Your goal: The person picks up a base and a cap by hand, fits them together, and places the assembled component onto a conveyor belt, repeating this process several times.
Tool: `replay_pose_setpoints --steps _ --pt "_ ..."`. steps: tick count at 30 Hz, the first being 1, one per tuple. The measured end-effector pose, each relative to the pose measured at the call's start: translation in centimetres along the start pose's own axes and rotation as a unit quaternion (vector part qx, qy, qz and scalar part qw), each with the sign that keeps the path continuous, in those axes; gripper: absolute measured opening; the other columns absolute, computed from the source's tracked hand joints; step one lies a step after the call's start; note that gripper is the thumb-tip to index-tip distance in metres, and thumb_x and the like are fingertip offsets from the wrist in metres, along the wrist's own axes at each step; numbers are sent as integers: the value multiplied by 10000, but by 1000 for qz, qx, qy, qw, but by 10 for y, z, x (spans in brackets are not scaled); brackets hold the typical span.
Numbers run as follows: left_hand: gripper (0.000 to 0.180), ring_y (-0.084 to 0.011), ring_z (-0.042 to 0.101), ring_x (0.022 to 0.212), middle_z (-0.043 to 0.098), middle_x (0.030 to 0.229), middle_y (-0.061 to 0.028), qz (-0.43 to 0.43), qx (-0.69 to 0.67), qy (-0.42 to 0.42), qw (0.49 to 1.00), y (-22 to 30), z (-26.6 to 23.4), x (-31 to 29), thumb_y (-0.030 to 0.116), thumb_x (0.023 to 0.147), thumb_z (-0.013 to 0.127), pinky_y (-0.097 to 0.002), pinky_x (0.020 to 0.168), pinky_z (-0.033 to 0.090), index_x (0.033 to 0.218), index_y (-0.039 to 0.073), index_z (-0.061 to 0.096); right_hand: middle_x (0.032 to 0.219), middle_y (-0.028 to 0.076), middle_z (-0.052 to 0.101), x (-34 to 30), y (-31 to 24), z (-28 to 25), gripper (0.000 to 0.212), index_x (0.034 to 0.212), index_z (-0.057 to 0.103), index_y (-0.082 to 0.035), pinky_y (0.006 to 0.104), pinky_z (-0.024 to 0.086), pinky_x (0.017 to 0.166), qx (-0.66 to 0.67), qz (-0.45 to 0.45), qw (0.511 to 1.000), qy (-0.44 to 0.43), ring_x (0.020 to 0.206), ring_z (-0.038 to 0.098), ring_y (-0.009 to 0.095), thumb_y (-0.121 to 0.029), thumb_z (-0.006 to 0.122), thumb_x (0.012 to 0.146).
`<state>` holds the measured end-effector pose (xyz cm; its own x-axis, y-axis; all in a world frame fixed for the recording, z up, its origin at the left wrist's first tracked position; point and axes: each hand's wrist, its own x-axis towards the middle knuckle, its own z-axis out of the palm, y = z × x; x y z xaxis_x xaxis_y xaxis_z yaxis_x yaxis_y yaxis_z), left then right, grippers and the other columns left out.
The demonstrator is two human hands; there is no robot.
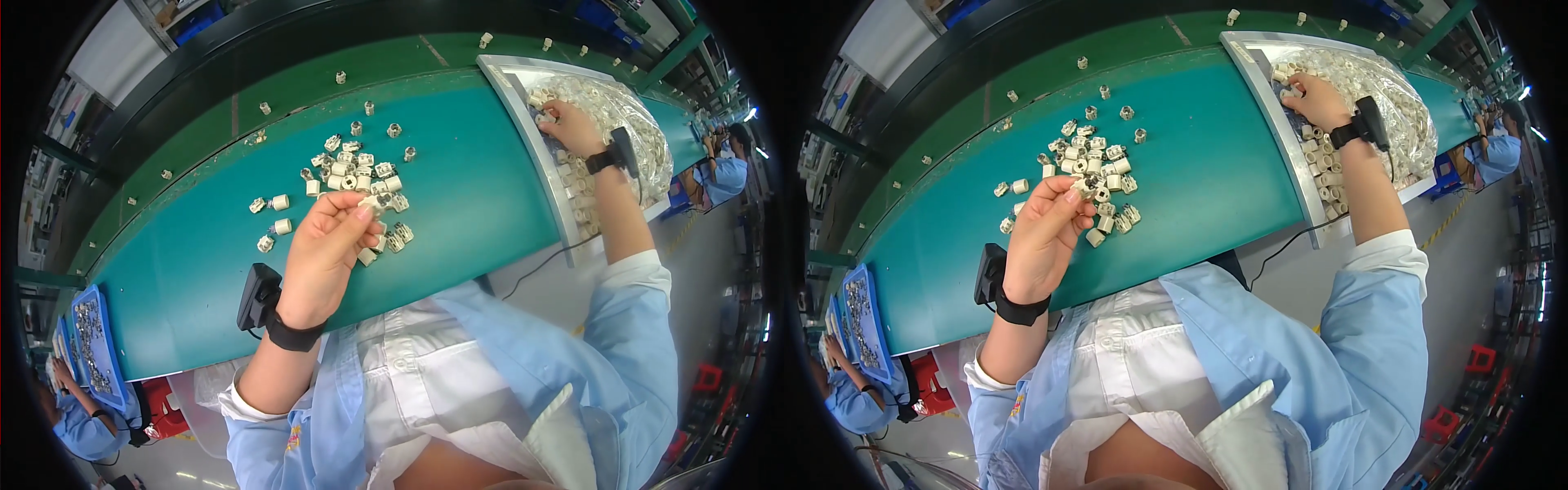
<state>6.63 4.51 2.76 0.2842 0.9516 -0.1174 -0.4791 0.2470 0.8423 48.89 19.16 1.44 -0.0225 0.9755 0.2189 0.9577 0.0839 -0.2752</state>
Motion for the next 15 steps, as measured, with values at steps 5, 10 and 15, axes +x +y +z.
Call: replay_pose_setpoints --steps 5,10,15 --pt "160 -96 560 749 593 852 -38 3 -28 7 1000 -11 -3 -4 95 879 557 -214 690 446 1014 37 495 860 173 635 3 -2 8 249 907 617 -14 375 476 727 -105 -111 988 34 778 601 340 -187 656 732" --pt "164 -93 551 746 593 853 -39 12 -12 25 1000 -14 -4 -6 95 877 557 -211 691 440 1016 33 495 803 125 624 4 -19 0 221 891 577 -1 300 473 707 34 -8 999 21 749 596 225 -137 665 741" --pt "149 -98 570 777 585 840 -26 42 36 28 998 -14 -11 -11 90 891 529 -224 691 442 1030 44 505 931 35 582 -27 -80 -25 220 989 544 -12 214 451 733 357 -85 930 -31 828 549 90 -81 638 802"
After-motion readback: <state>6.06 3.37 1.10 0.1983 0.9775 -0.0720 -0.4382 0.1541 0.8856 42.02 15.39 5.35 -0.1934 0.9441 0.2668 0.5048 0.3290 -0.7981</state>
